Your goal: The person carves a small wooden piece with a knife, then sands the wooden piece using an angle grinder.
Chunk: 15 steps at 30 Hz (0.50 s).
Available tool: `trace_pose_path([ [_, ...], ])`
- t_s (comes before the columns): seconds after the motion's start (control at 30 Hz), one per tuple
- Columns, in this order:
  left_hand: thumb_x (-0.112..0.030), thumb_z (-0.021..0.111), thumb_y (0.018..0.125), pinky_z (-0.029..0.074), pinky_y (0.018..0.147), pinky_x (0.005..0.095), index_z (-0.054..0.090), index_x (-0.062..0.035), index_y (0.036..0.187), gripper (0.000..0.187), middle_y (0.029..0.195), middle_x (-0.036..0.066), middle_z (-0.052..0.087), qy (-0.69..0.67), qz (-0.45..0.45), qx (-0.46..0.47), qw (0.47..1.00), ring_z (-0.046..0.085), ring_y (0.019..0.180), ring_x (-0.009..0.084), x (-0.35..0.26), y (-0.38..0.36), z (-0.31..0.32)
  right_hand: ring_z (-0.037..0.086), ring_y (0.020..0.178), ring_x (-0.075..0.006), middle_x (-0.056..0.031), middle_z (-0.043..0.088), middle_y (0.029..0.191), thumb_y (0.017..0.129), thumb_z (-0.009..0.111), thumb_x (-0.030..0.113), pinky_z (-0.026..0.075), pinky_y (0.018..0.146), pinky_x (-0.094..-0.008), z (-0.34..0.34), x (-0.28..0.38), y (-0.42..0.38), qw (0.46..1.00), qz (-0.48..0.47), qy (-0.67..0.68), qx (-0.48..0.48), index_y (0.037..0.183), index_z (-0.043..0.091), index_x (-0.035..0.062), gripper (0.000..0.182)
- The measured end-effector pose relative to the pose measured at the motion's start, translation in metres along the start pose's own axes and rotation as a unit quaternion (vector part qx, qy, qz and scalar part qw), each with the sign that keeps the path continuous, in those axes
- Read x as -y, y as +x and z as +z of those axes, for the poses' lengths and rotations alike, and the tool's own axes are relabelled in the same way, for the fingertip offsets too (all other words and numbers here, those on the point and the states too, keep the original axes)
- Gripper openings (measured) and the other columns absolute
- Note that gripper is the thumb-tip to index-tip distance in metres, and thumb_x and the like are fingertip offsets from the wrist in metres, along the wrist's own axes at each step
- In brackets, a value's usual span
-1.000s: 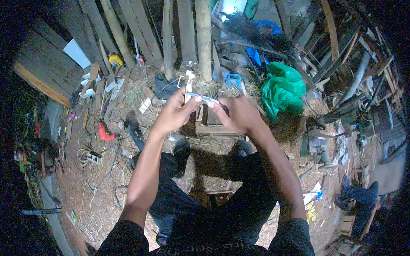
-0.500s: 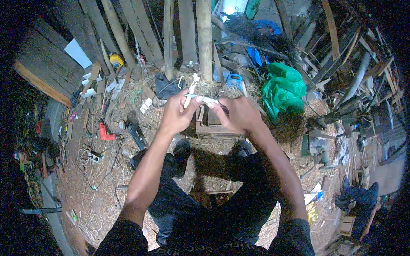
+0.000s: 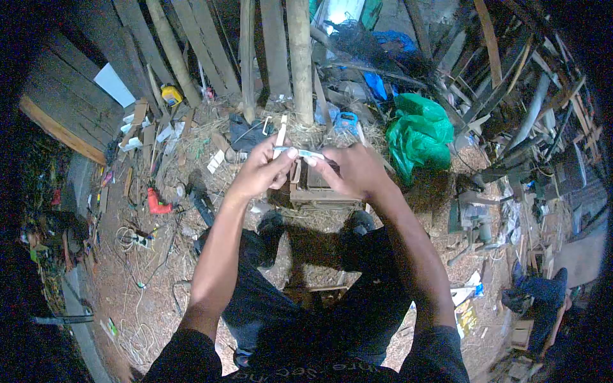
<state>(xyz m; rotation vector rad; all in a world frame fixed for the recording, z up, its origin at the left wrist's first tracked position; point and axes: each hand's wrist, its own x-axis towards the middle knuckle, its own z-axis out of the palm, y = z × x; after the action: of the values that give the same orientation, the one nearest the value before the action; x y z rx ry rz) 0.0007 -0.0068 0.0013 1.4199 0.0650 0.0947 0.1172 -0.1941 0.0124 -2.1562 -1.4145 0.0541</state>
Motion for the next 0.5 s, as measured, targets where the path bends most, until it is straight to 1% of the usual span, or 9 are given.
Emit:
trace_pose_path([
  [0.1, -0.026, 0.055, 0.098, 0.023, 0.038, 0.0222, 0.051, -0.0057, 0.098, 0.021, 0.058, -0.006, 0.039, -0.041, -0.037, -0.008, 0.998, 0.032, 0.044, 0.0036, -0.008, -0.004, 0.007, 0.052, 0.05, -0.0386, -0.018, 0.049, 0.053, 0.094, 0.053, 0.042, 0.042, 0.049, -0.042, -0.003, 0.007, 0.001, 1.0, 0.011, 0.006, 0.007, 0.072, 0.058, 0.0033, 0.045],
  [0.2, -0.028, 0.054, 0.099, 0.023, 0.038, 0.0226, 0.05, -0.006, 0.098, 0.022, 0.058, -0.005, 0.039, -0.058, -0.039, 0.014, 0.997, 0.032, 0.044, 0.0042, -0.005, -0.002, 0.004, 0.051, 0.048, -0.0374, -0.0174, 0.048, 0.051, 0.094, 0.052, 0.044, 0.041, 0.048, -0.0415, 0.002, 0.004, 0.001, 1.0, 0.012, 0.0, -0.014, 0.072, 0.058, 0.0036, 0.046],
  [0.3, -0.029, 0.053, 0.099, 0.022, 0.038, 0.0225, 0.051, -0.0057, 0.095, 0.024, 0.059, -0.004, 0.039, 0.001, -0.023, 0.05, 0.998, 0.032, 0.044, 0.0046, -0.001, -0.002, 0.0, 0.05, 0.047, -0.0365, -0.0177, 0.048, 0.051, 0.093, 0.054, 0.043, 0.041, 0.047, -0.0407, 0.003, 0.007, 0.002, 0.999, 0.029, -0.002, -0.023, 0.072, 0.058, 0.0036, 0.045],
  [0.4, -0.029, 0.053, 0.099, 0.027, 0.04, 0.0215, 0.05, -0.0077, 0.106, 0.023, 0.064, -0.007, 0.041, -0.025, -0.047, 0.074, 0.996, 0.036, 0.047, 0.0027, 0.002, -0.001, -0.004, 0.05, 0.046, -0.036, -0.0179, 0.048, 0.051, 0.093, 0.055, 0.042, 0.041, 0.047, -0.0403, 0.001, 0.007, 0.004, 1.0, 0.017, -0.005, -0.011, 0.072, 0.059, 0.0036, 0.044],
  [0.5, -0.03, 0.052, 0.1, 0.028, 0.04, 0.0214, 0.05, -0.0085, 0.104, 0.022, 0.064, -0.006, 0.042, -0.055, -0.034, 0.061, 0.996, 0.036, 0.046, 0.003, 0.002, -0.004, -0.003, 0.049, 0.046, -0.0367, -0.0179, 0.047, 0.051, 0.093, 0.056, 0.042, 0.04, 0.047, -0.0408, 0.001, 0.007, 0.005, 1.0, 0.004, 0.009, -0.002, 0.071, 0.058, 0.0033, 0.045],
])
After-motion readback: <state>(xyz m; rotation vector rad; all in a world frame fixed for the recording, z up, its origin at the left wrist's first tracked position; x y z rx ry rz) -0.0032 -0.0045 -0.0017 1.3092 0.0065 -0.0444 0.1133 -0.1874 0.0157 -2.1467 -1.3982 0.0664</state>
